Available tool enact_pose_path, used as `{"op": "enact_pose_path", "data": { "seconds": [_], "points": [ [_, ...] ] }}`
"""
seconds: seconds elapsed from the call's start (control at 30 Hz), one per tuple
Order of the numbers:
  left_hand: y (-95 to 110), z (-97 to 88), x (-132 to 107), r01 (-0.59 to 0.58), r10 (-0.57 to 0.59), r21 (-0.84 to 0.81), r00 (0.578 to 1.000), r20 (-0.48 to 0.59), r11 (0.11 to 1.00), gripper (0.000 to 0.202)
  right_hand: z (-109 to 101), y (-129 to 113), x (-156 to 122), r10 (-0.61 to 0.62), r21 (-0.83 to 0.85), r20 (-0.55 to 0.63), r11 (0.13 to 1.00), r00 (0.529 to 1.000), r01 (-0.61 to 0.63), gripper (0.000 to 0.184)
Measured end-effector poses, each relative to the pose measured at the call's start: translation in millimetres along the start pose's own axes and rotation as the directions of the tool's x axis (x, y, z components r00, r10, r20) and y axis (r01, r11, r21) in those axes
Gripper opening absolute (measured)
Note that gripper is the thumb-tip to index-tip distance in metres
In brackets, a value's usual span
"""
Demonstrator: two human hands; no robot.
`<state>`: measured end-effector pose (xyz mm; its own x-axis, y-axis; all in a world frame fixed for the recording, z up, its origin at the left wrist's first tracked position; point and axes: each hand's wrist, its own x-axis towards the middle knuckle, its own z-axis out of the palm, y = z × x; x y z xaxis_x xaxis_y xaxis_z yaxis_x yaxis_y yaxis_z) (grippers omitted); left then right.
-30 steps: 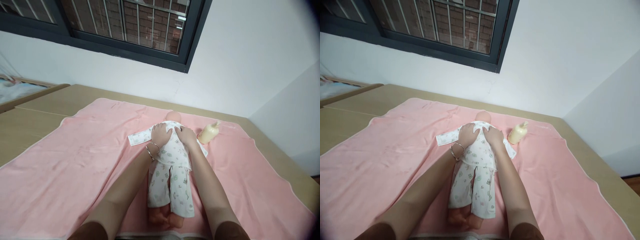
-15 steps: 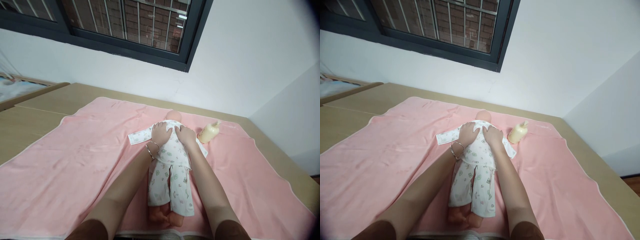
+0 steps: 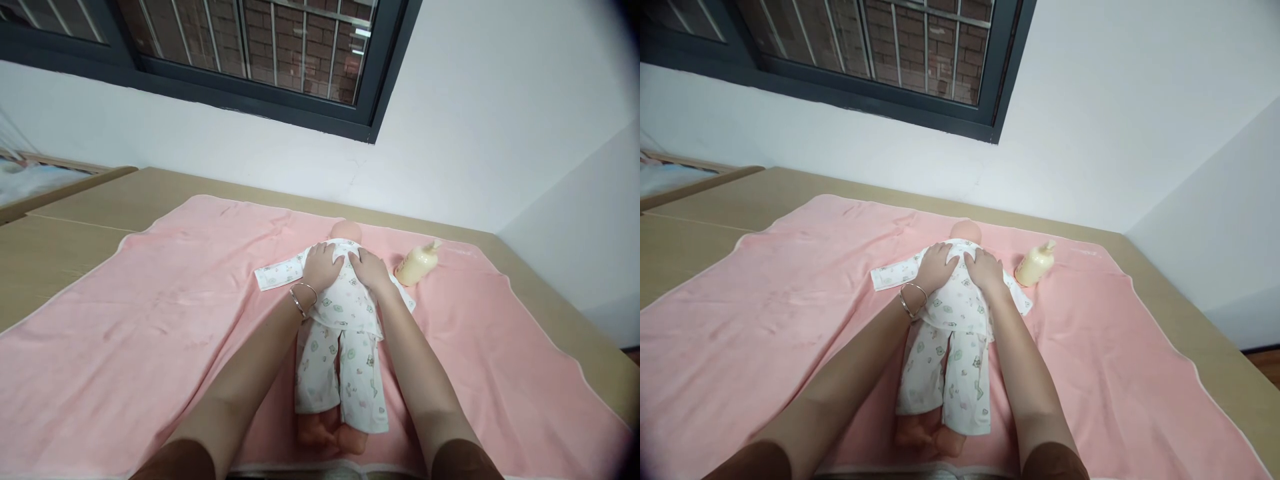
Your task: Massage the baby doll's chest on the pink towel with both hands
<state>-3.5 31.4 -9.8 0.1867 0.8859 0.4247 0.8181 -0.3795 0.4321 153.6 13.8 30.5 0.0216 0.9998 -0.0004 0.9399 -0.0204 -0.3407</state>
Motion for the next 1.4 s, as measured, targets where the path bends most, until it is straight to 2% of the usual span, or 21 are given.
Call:
{"op": "enact_pose_path", "data": {
  "seconds": [0.1,0.17,0.37,0.47,0.6,0.73,0.87,0.97,1.1,1.23,1.3,1.4],
  "points": [
    [2.7,-5.7,-0.6,-0.116,0.116,0.003,0.993,0.001,0.993,0.036,-0.8,-4.0,-3.3,-0.049,-0.034,-0.015,0.998,0.999,0.049,0.052],
    [6.2,-9.4,-1.7,-0.139,0.140,0.024,0.990,-0.016,0.990,0.032,-3.3,-10.4,-8.8,-0.093,-0.090,-0.022,0.992,0.995,0.091,0.049],
    [17.1,-14.7,-6.3,0.000,0.006,0.093,0.998,-0.060,0.996,0.024,-15.2,-27.4,-25.2,-0.054,-0.275,0.012,0.960,0.998,0.055,0.041],
    [15.2,-12.6,-5.6,0.051,-0.048,0.075,0.998,-0.037,0.996,0.030,-15.9,-22.3,-21.2,-0.028,-0.247,0.035,0.968,0.999,0.036,0.043],
    [7.9,-8.6,-1.7,0.022,-0.023,0.030,0.999,0.023,0.999,0.039,-8.1,-5.1,-7.3,-0.024,-0.118,0.042,0.993,0.999,0.029,0.051],
    [6.8,-10.9,0.0,-0.012,0.012,0.014,0.999,0.040,1.000,0.035,-7.0,1.9,-4.0,-0.107,-0.003,0.037,0.994,0.994,0.108,0.052],
    [12.6,-15.6,-1.8,-0.060,0.059,0.038,0.998,0.021,0.998,0.026,-20.4,-8.8,-15.9,-0.136,-0.141,0.078,0.979,0.988,0.146,0.043],
    [15.4,-15.1,-3.3,-0.007,0.007,0.064,1.000,-0.003,0.998,0.024,-28.1,-14.0,-21.4,-0.119,-0.212,0.086,0.968,0.989,0.135,0.039],
    [11.9,-10.7,-2.5,0.068,-0.068,0.038,0.998,0.009,0.997,0.035,-22.1,-5.0,-13.4,-0.059,-0.118,0.080,0.991,0.995,0.068,0.045],
    [8.6,-10.7,0.3,0.015,-0.015,0.006,0.999,0.051,1.000,0.035,-11.0,3.0,-4.4,-0.061,0.008,0.058,0.998,0.996,0.061,0.048],
    [9.3,-12.4,1.1,-0.019,0.019,0.002,0.998,0.054,1.000,0.033,-10.6,-0.2,-5.9,-0.090,-0.018,0.045,0.996,0.995,0.091,0.046],
    [11.7,-13.1,-0.1,-0.055,0.055,0.021,0.998,0.022,0.998,0.027,-17.3,-10.9,-15.0,-0.101,-0.157,0.039,0.982,0.994,0.106,0.044]
  ]
}}
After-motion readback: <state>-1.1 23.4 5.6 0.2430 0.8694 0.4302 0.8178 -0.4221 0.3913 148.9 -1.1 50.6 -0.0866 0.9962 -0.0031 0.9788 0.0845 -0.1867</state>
